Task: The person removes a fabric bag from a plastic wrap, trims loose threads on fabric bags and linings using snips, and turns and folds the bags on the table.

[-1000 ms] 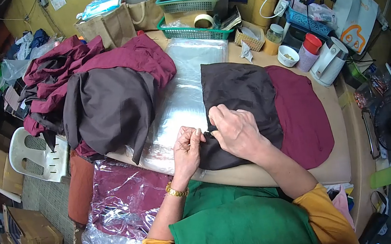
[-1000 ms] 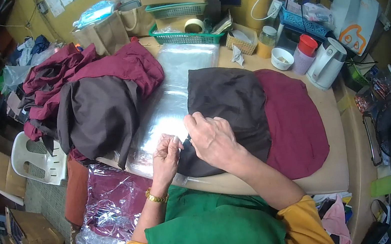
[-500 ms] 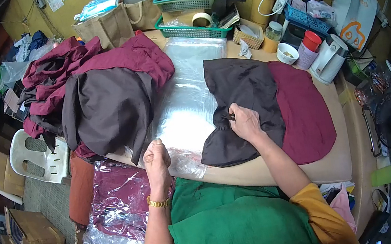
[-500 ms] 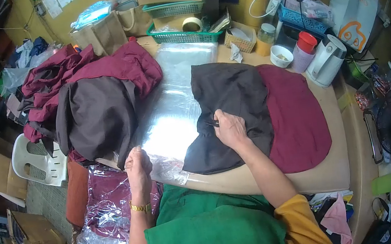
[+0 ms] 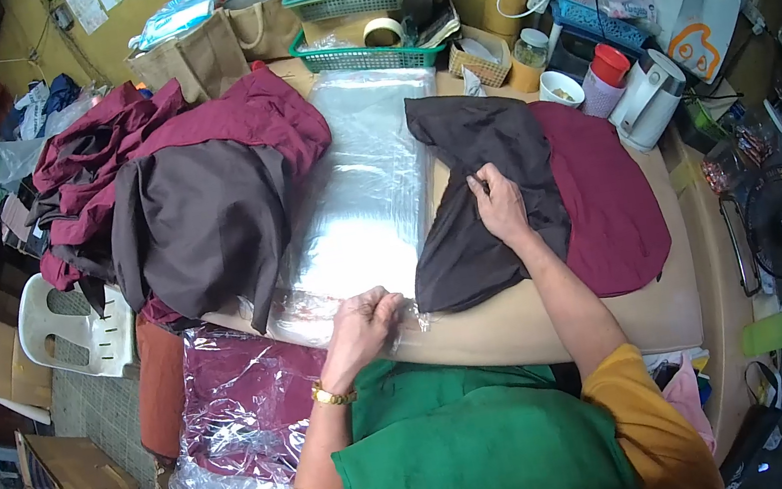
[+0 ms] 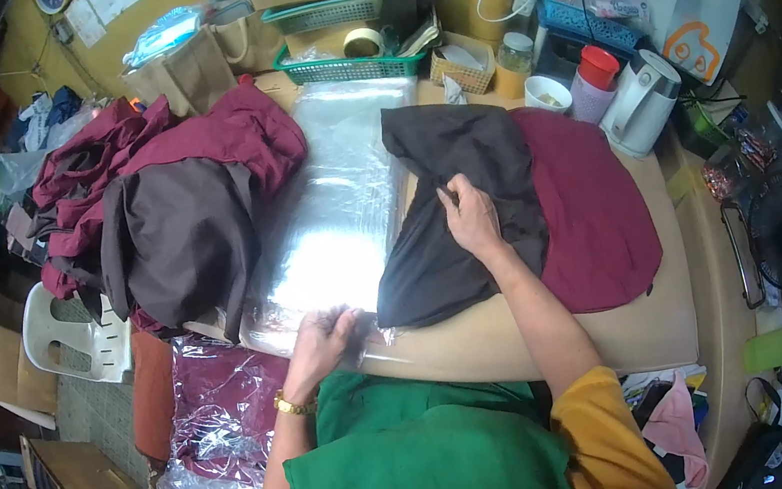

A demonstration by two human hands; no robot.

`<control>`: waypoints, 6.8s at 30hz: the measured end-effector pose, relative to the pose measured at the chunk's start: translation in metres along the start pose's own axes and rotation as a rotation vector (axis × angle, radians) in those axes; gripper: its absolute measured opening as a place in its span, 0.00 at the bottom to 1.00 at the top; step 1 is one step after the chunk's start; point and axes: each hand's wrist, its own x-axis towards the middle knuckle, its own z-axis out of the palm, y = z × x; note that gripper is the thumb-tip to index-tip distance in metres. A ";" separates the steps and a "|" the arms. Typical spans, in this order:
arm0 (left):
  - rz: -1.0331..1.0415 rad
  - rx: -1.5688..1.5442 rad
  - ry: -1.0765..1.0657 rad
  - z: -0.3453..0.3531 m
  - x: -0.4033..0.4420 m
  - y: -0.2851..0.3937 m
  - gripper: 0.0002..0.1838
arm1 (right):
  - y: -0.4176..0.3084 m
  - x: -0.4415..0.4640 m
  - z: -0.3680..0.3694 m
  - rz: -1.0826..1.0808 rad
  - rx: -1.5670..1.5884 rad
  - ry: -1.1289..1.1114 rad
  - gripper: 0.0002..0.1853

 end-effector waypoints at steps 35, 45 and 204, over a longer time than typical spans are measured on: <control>-0.047 0.096 -0.135 0.017 0.027 0.009 0.16 | -0.046 -0.061 0.006 0.244 0.701 -0.230 0.16; -0.152 -0.724 -0.020 0.001 0.018 -0.016 0.16 | -0.057 -0.056 0.007 0.114 0.584 -0.401 0.17; -0.110 -0.633 0.151 0.009 -0.041 -0.008 0.09 | -0.090 -0.111 -0.016 -0.131 0.250 -0.407 0.11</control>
